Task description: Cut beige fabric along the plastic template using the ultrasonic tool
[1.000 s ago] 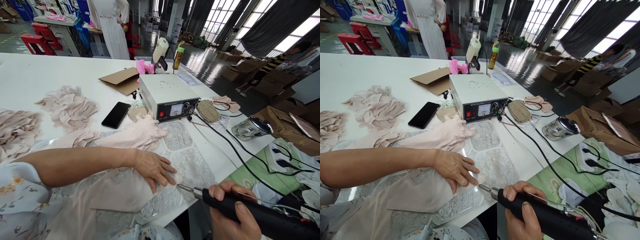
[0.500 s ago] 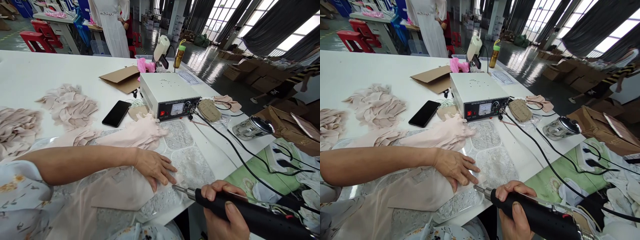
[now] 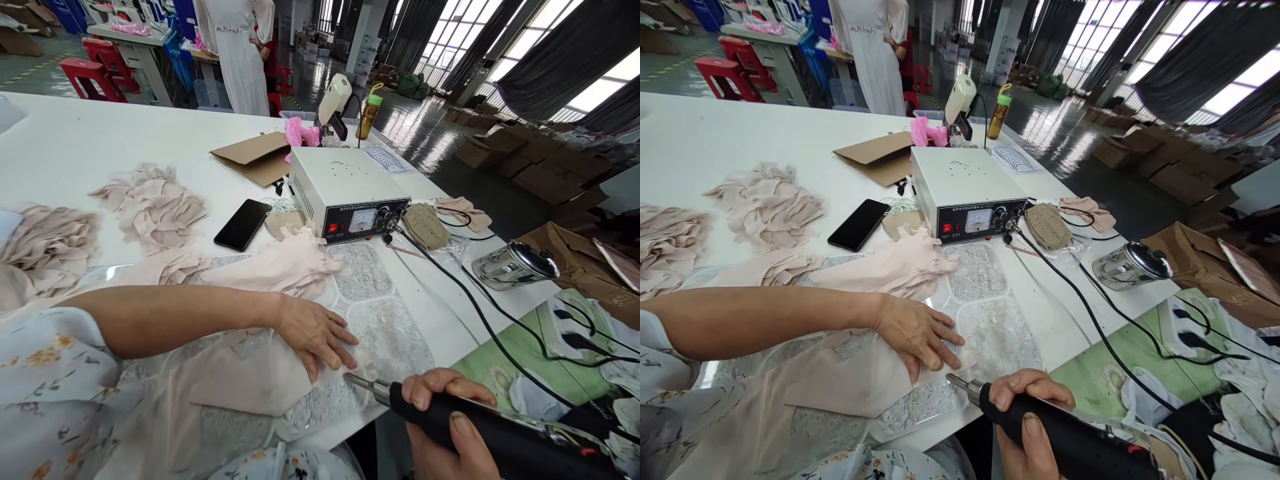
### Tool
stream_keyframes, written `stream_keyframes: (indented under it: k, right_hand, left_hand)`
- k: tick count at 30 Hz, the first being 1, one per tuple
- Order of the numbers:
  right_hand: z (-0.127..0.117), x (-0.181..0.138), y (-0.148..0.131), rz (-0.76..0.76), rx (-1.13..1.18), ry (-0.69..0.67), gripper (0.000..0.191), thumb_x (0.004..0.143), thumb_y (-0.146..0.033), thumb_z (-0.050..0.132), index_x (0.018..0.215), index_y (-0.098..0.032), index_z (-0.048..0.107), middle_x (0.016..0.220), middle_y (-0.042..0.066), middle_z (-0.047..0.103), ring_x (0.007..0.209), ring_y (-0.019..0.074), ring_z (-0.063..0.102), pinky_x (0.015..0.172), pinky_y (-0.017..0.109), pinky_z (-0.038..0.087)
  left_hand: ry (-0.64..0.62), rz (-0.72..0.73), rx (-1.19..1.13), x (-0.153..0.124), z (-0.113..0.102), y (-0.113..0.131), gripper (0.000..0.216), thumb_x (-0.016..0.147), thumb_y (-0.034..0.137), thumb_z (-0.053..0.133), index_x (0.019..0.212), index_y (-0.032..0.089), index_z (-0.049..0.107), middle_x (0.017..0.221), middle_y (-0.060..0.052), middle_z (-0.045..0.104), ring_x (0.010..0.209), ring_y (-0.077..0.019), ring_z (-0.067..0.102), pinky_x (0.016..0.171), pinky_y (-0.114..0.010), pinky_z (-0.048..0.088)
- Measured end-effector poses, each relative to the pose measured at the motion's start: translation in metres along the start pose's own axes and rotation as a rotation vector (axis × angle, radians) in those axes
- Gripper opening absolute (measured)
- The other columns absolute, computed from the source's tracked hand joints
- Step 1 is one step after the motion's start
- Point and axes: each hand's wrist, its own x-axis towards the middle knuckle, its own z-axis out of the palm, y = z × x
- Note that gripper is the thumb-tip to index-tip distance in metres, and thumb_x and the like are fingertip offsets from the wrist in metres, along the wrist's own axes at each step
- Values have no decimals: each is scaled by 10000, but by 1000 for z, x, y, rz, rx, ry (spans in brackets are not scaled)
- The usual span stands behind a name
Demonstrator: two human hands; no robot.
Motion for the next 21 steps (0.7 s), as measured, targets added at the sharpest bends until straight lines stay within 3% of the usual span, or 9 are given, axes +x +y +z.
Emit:
stream_keyframes:
  k: [9,16,21]
  right_hand:
    - [4,-3,3,-33,-12,-43,68,793,-250,615,827,-207,575,749,-9,576,528,113,540,497,299,509]
    - [8,-5,-1,-18,-21,-45,78,788,-265,613,821,-212,568,724,-17,550,515,110,515,479,293,485]
    - [10,-12,-1,46,-15,-36,105,797,-292,626,834,-221,558,747,-19,523,547,112,514,507,302,490]
  left_hand:
    - [6,66,41,-1,1,-1,235,909,361,673,714,247,608,1261,23,676,1330,-208,509,1180,-315,263]
    - [52,-35,-21,0,1,2,214,834,403,751,711,274,632,1239,66,682,1303,-196,538,1161,-261,294]
    - [25,94,137,-1,2,1,183,854,309,742,733,250,617,1245,24,684,1312,-216,531,1179,-308,286]
